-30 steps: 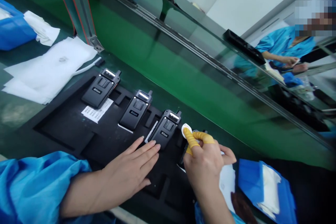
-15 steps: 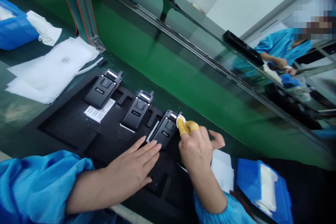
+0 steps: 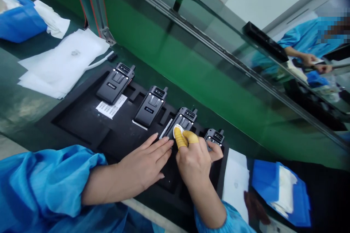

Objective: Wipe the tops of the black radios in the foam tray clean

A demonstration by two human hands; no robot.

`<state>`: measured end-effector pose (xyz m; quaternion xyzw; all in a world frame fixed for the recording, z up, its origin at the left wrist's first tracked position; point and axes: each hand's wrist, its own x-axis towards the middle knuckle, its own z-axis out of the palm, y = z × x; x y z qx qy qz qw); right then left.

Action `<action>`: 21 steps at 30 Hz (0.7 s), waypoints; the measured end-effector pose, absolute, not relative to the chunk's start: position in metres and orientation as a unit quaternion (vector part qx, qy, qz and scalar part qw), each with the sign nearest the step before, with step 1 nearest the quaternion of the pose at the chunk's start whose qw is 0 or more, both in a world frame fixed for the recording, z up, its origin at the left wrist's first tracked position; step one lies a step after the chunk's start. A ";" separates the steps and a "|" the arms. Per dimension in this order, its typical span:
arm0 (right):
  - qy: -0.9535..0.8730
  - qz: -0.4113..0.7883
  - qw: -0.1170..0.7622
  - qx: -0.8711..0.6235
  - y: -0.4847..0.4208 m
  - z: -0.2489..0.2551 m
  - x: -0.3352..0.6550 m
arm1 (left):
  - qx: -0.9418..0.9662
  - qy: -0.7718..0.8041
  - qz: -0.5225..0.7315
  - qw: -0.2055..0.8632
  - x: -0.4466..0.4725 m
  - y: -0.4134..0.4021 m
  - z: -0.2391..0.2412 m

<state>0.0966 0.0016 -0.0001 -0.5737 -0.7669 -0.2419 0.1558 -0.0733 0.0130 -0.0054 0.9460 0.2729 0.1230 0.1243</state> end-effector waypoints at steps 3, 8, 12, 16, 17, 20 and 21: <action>-0.760 -0.233 0.136 -0.592 -0.004 0.000 0.104 | 0.947 0.272 0.110 0.133 -0.073 0.014 -0.006; -0.746 -0.242 0.115 -0.609 -0.018 0.007 0.122 | 0.944 0.271 0.108 0.155 -0.073 0.012 -0.003; -0.740 -0.266 0.115 -0.607 -0.014 0.021 0.124 | 0.942 0.278 0.119 0.149 -0.086 0.010 0.006; -0.758 -0.263 0.132 -0.583 0.010 0.034 0.114 | 0.938 0.304 0.123 0.112 -0.114 0.018 0.012; -0.767 -0.255 0.135 -0.574 0.019 0.036 0.110 | 0.936 0.314 0.123 0.104 -0.121 0.021 0.011; -0.787 -0.239 0.135 -0.552 0.049 0.033 0.093 | 0.926 0.342 0.128 0.092 -0.137 0.028 0.005; -0.792 -0.240 0.133 -0.546 0.059 0.031 0.086 | 0.924 0.347 0.133 0.091 -0.140 0.030 0.002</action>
